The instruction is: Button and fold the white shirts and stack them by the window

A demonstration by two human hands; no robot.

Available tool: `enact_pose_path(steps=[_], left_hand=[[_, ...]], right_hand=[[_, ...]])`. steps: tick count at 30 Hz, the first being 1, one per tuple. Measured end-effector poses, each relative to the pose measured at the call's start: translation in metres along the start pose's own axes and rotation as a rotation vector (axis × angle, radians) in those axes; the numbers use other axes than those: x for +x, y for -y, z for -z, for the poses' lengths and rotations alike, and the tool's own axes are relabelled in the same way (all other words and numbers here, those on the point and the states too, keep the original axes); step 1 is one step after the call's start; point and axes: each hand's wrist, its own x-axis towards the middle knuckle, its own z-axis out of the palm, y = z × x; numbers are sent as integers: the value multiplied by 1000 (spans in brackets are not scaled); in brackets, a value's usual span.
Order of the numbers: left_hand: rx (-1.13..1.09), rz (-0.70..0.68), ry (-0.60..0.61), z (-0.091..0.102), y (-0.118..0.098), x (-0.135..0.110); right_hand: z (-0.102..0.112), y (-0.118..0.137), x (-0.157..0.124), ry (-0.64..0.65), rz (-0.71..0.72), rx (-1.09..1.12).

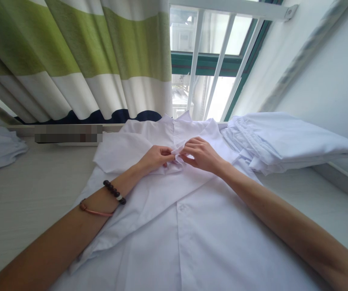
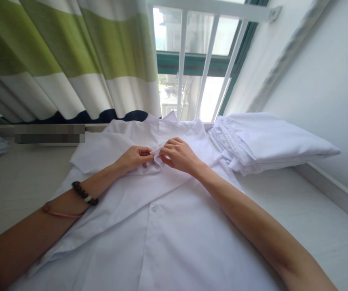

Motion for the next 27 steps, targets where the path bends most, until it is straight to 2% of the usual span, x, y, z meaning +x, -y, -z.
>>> enact_pose_path(steps=[7,16,21,27], left_hand=[[94,32,-55,4,2,2],[57,34,1,5,4,4],[138,-19,29,5,-1,0],[136,-59,58,1,-3,-2]], right_hand=[[3,-2,0,68,35,-114],[-1,-1,-2,81,17,-122],[1,2,-1,102,24,-127],[2,0,1,112,41,-111]])
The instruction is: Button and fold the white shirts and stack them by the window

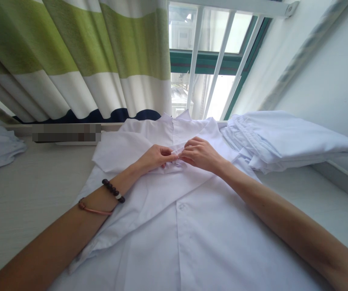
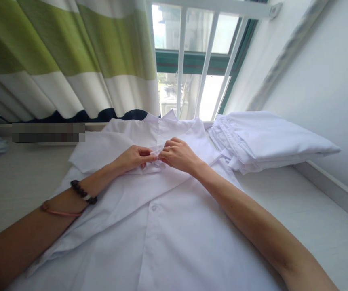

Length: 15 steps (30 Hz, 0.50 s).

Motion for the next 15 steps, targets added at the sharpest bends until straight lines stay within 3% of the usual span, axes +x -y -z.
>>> enact_pose_path(steps=[8,15], left_hand=[[261,-238,-85,-10,4,-3],[499,-410,-123,-8,7,-4]], right_hand=[[-4,1,-3,-28,-242,285],[-5,2,-4,4,-274,376]])
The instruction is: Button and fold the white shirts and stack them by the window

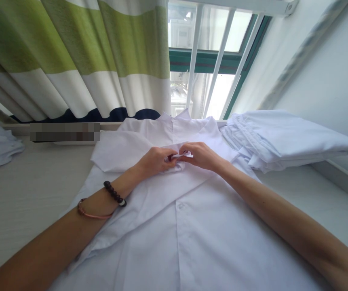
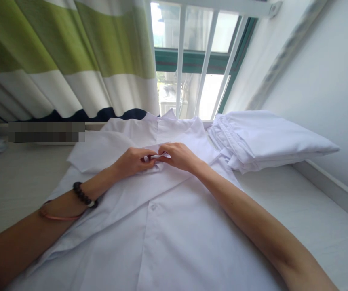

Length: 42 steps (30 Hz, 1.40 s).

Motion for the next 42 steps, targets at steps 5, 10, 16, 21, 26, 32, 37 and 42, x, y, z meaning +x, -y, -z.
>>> enact_pose_path(steps=[5,10,16,21,26,32,37,42], left_hand=[[13,-92,-57,3,1,-2],[25,-51,-94,3,2,-3],[-134,57,-143,-1,0,0],[-132,78,-120,-3,0,0],[-41,11,-71,0,1,0],[124,-37,-65,5,2,-1],[115,-31,-95,4,4,-3],[119,-57,-104,2,8,-3]], right_hand=[[-1,0,0,-61,13,34],[-3,-2,0,-124,3,84],[-11,-4,-2,-148,122,-11],[-14,-6,-4,-140,226,-149],[-15,-4,-5,-148,226,-203],[-18,-3,-5,-208,164,-148],[-18,-2,-6,-233,187,-126],[-17,-2,-6,-233,216,-128]])
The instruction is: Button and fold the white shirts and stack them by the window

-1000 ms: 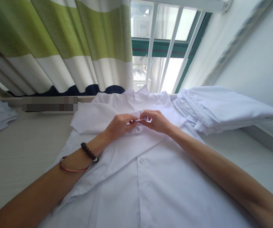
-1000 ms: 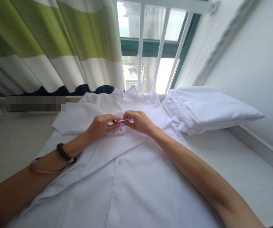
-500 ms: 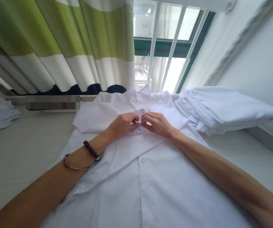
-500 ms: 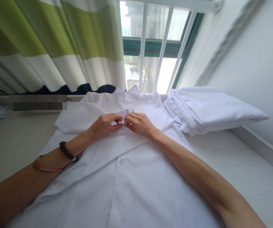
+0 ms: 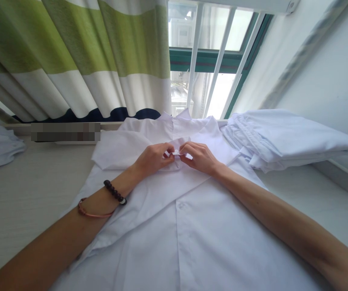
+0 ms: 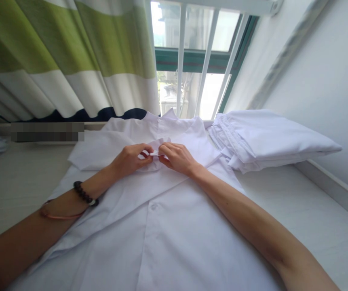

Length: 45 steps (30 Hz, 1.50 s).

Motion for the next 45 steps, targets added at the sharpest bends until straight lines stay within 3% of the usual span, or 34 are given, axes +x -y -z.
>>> enact_pose_path(steps=[7,16,26,31,35,39,45], left_hand=[[151,-200,-72,0,2,-1],[176,-274,-90,2,3,1],[113,-221,-91,3,-1,1],[-267,83,-89,-1,1,0],[-444,228,25,-2,7,2],[-424,189,120,2,10,4],[-192,1,162,8,16,5]], right_hand=[[1,0,0,6,-15,19],[0,7,1,-13,-97,56],[-3,9,-1,-44,-111,-8],[1,5,3,-36,6,-55],[4,1,5,-22,102,-77],[7,-2,5,-31,119,-95],[8,-3,5,-34,154,-80]])
